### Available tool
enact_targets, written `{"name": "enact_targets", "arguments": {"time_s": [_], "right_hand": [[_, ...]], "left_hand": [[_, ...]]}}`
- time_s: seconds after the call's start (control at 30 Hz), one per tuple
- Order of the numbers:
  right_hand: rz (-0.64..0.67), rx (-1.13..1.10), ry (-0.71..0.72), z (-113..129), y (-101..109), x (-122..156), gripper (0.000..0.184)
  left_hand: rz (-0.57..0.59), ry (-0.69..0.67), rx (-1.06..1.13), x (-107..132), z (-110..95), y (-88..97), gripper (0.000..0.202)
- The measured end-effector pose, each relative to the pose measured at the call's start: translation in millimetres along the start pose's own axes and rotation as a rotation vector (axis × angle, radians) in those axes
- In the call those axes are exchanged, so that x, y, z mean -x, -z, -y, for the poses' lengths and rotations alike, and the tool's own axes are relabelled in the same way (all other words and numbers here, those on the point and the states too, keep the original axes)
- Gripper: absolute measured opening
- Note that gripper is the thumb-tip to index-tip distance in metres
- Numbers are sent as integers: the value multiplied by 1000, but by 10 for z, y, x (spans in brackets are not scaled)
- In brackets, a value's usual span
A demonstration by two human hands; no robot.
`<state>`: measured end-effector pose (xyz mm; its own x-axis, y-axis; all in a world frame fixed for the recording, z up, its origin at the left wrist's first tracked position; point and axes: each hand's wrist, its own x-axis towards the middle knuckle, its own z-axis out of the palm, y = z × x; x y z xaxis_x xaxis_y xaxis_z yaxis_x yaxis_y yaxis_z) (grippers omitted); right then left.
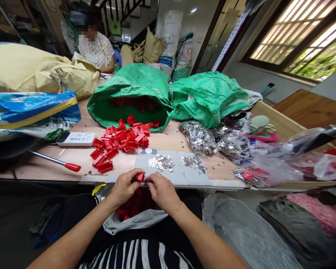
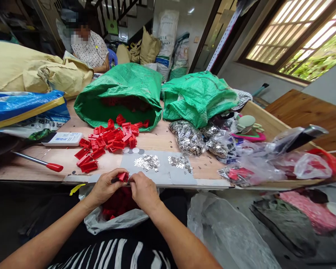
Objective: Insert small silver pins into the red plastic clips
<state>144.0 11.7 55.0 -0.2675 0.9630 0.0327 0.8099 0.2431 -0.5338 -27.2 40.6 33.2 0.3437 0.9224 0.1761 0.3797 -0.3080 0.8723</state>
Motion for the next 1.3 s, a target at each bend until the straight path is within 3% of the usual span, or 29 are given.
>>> {"name": "enact_targets", "arguments": {"time_s": [0.3, 0.4, 0.5, 0.6, 0.67, 1.03, 1.3], "right_hand": [[-90, -350, 131, -89, 147, 132, 20], [15, -413, 103, -68, 214, 174, 27], [98, -476, 125, -13, 284, 201, 39], [123, -463, 163, 57, 337, 210, 44], [119, -425, 188, 103, 365, 212, 44], [55, -343, 215, 181, 400, 241, 32], [-18, -278, 236, 189, 392, 245, 29]], "left_hand": [[-151, 38, 176, 121, -199, 68, 26], [-195, 144, 487, 148, -299, 78, 29], [-170, 294, 938, 180, -416, 74, 11], [-124, 432, 1294, 220, -507, 65, 11], [-131, 513, 1419, 248, -542, 53, 4], [-115, 621, 1589, 316, -620, -3, 24], [-166, 652, 1623, 321, -653, -15, 25]]}}
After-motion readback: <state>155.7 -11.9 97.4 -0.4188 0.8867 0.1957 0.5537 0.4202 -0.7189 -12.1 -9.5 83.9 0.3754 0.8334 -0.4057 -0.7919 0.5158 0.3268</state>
